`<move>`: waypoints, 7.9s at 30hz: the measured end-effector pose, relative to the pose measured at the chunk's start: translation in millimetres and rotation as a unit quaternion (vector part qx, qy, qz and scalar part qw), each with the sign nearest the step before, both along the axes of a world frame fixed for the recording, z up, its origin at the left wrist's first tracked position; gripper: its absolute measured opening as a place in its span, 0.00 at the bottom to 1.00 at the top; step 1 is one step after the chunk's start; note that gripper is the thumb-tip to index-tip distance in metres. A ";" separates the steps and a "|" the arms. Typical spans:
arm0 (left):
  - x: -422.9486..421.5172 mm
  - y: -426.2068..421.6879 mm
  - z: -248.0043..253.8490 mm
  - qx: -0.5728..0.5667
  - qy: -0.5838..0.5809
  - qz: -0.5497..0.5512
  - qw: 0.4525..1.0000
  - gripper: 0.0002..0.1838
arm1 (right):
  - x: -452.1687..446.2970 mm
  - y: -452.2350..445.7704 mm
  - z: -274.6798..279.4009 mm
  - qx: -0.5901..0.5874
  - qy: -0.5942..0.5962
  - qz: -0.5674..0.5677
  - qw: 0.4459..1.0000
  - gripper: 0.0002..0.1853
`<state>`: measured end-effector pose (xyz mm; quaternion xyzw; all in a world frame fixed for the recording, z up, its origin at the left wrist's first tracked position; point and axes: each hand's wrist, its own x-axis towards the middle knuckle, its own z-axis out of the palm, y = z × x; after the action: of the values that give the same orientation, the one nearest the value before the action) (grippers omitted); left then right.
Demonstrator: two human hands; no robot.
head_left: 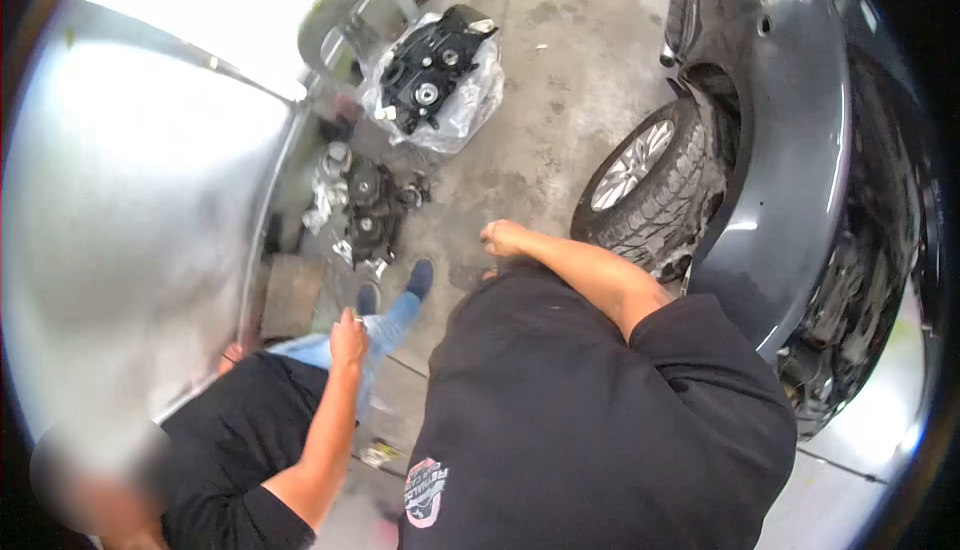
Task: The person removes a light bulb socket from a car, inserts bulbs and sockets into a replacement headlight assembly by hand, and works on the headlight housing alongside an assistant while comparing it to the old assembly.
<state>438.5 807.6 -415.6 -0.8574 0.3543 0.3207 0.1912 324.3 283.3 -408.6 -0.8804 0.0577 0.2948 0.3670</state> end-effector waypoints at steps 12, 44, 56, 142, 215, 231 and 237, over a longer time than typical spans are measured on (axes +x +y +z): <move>66.0 -116.4 23.9 -0.093 -0.074 -0.183 0.976 0.15 | -109.7 -48.2 -37.0 -0.051 0.022 -0.156 0.986 0.19; -27.0 -509.4 82.4 -0.120 -0.010 -0.419 0.900 0.15 | -493.5 108.4 72.5 -0.294 -0.237 -0.856 0.353 0.15; -10.2 -476.1 102.2 -0.049 -0.024 -0.393 0.918 0.16 | -593.5 -17.5 85.2 -0.149 -0.211 -0.910 0.324 0.22; -395.9 -474.9 259.4 -0.220 0.580 -0.174 0.765 0.22 | -554.4 84.3 211.7 -0.046 -0.367 -0.851 0.374 0.20; -429.7 -542.3 278.2 -0.255 0.788 0.212 0.519 0.12 | -508.8 27.9 307.7 -0.152 -0.360 -0.700 0.597 0.18; -412.8 -524.5 274.6 -0.299 0.682 -0.034 0.667 0.19 | -513.3 29.1 292.0 -0.217 -0.386 -0.647 0.620 0.10; -406.2 -520.5 276.3 -0.314 0.660 -0.058 0.680 0.18 | -514.4 31.0 298.7 -0.195 -0.356 -0.632 0.660 0.11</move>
<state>32.3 287.1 -139.3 -0.4104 0.5174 0.6618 -0.3548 -190.1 314.3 -109.9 -0.7208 0.5217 -0.3622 0.2775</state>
